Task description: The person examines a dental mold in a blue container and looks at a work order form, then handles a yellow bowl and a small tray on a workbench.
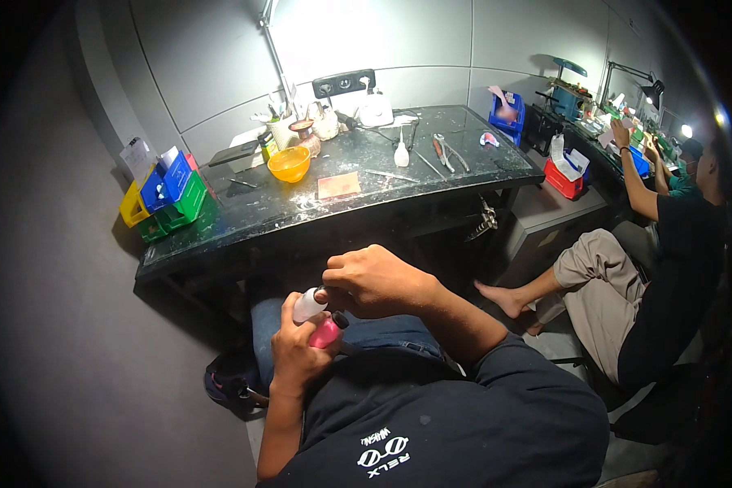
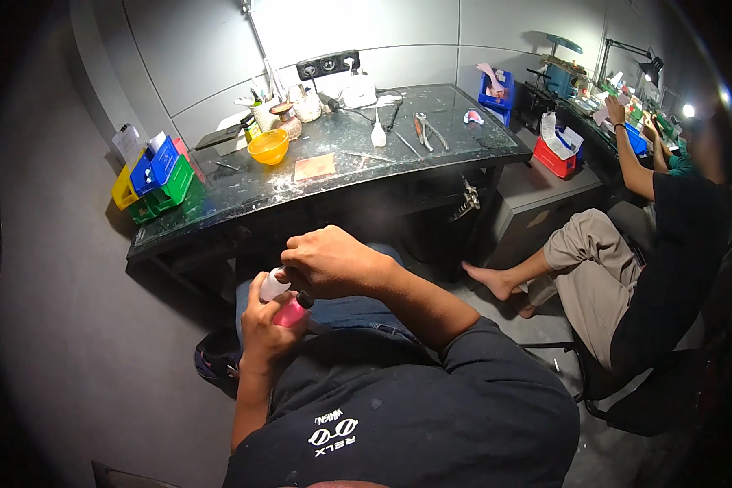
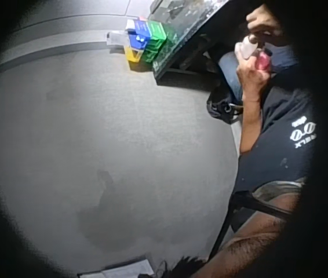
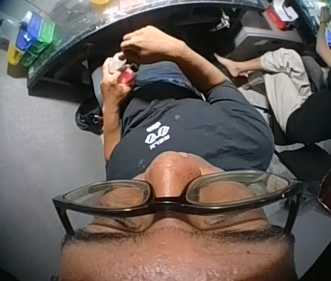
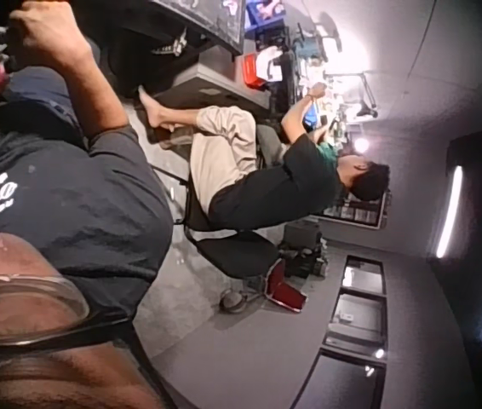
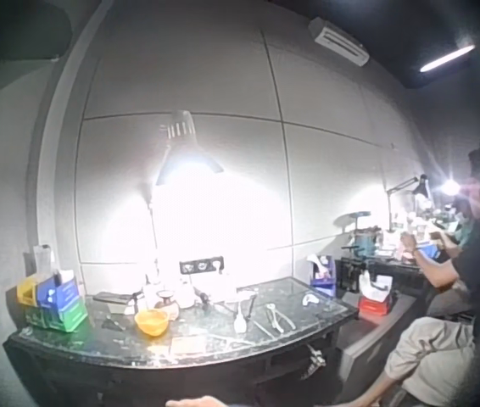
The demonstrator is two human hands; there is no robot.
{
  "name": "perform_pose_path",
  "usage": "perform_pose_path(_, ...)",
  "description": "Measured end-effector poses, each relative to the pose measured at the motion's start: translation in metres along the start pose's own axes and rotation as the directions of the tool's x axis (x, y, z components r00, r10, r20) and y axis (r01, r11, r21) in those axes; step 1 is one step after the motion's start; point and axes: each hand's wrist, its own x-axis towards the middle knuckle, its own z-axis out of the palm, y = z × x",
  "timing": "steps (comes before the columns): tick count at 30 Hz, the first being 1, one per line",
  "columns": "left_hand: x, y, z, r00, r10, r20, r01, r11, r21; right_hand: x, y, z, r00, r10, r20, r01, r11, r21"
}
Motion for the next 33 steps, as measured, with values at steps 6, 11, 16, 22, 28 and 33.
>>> perform_pose_path(6,0.002,0.0,-0.001,0.991,0.072,-0.116,-0.066,0.997,0.048,-0.001,-0.002,0.008,0.997,0.043,-0.064,-0.045,0.999,-0.021)
perform_pose_path(11,-0.001,-0.002,-0.004,0.999,0.04,-0.012,-0.041,0.998,-0.047,0.0,-0.005,-0.008,0.998,0.059,-0.025,-0.06,0.997,-0.04)
perform_pose_path(16,-0.001,0.002,-0.01,0.996,0.07,0.051,-0.059,0.98,-0.188,0.002,-0.004,-0.01,0.998,-0.059,0.029,0.058,0.998,0.022)
perform_pose_path(22,-0.001,-0.002,-0.002,0.998,0.057,-0.017,-0.059,0.99,-0.127,0.002,-0.001,0.008,0.997,-0.046,-0.06,0.047,0.999,0.018)
perform_pose_path(28,0.005,-0.003,0.0,0.987,0.135,-0.088,-0.135,0.991,0.007,0.0,-0.008,0.026,0.957,0.105,-0.272,-0.1,0.994,0.033)
perform_pose_path(33,0.0,-0.007,-0.004,0.972,0.181,-0.147,-0.184,0.983,-0.008,0.003,-0.019,0.021,0.945,0.113,-0.307,-0.083,0.991,0.107)
